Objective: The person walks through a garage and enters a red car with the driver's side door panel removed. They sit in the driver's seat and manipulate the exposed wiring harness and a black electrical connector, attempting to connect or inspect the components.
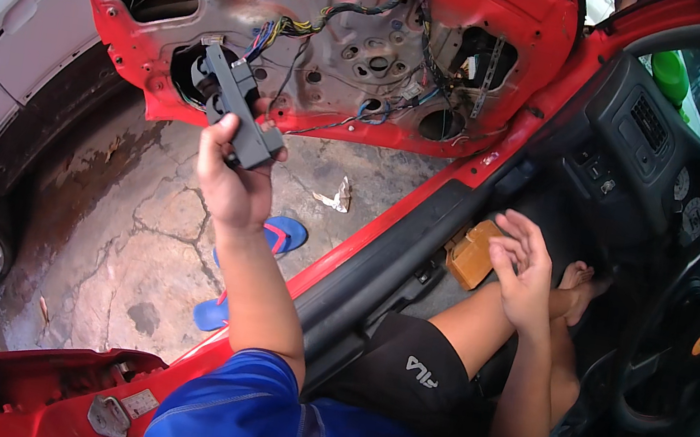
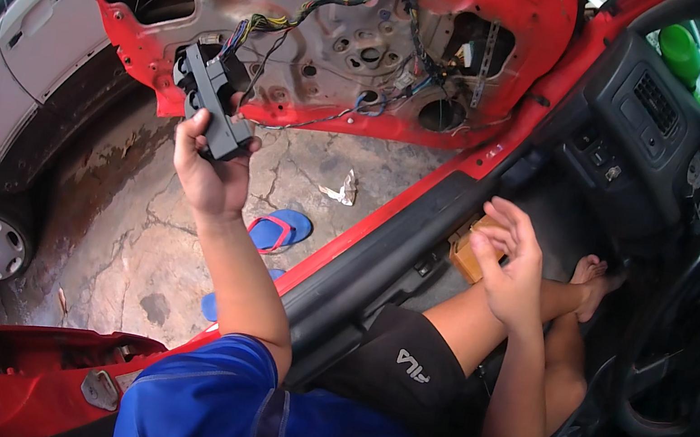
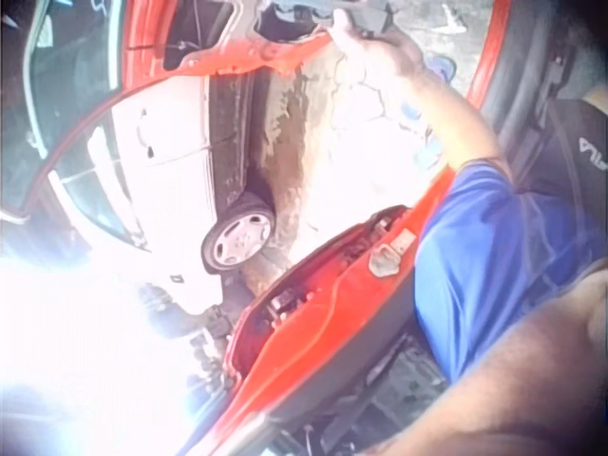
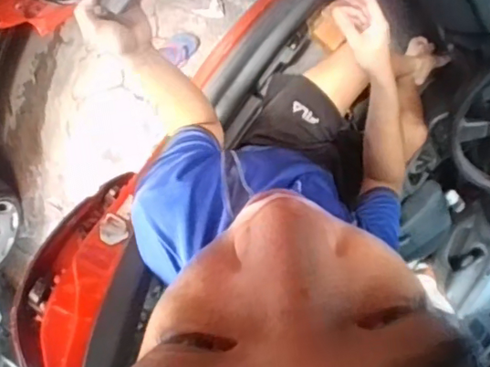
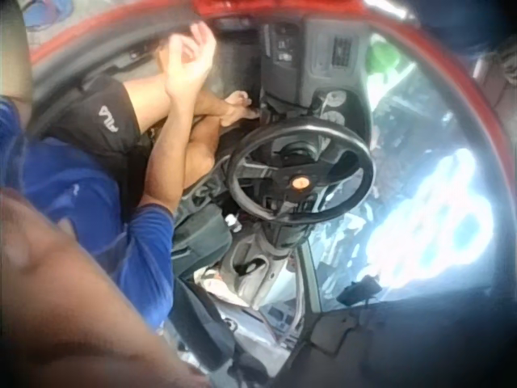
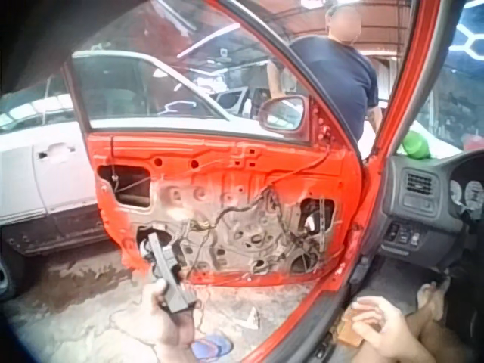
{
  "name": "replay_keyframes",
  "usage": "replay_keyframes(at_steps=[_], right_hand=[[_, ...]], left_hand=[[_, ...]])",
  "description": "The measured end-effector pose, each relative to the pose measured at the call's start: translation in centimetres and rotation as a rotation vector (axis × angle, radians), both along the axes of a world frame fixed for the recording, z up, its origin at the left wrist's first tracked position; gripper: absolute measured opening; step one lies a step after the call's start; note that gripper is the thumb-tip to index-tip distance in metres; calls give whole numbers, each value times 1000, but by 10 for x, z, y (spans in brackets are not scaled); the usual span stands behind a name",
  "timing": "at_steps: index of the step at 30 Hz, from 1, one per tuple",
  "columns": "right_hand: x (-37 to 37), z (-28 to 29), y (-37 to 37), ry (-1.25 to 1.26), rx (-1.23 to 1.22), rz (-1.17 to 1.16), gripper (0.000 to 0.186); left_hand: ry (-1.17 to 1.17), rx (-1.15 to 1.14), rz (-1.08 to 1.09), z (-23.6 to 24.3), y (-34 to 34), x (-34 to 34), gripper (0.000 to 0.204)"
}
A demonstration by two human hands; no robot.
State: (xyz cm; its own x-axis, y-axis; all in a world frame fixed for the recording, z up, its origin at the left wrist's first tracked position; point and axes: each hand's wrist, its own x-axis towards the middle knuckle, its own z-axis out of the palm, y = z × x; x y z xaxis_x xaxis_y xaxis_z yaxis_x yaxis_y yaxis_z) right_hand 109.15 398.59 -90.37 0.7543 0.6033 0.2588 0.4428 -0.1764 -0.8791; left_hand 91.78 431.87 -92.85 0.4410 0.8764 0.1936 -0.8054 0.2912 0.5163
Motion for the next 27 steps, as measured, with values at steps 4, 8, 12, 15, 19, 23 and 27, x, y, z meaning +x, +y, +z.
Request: replay_keyframes(at_steps=[4, 8, 12, 15, 19, 23, 27], right_hand=[[14, -35, -42, 147, -14, -107, 43], [22, -46, -57, 172, -20, -120, 37], [33, -55, -40, 169, 0, -77, 28], [59, -73, 2, 127, -38, 2, 24], [112, -74, 94, -101, -191, -29, 38], [165, -71, 175, -150, -122, -186, 46], [184, -90, 202, -192, -190, -175, 47]], left_hand=[[-75, -3, -101, -4, 12, -1, 45], [-88, 33, -124, -6, -3, 11, 44], [109, 163, 9, -11, -15, 28, 43], [245, 73, 168, -35, -27, 55, 43], [372, -82, 183, -96, -42, 86, 35], [544, -22, 169, -137, -53, 109, 51], [615, 60, 182, -155, -48, 119, 44]])
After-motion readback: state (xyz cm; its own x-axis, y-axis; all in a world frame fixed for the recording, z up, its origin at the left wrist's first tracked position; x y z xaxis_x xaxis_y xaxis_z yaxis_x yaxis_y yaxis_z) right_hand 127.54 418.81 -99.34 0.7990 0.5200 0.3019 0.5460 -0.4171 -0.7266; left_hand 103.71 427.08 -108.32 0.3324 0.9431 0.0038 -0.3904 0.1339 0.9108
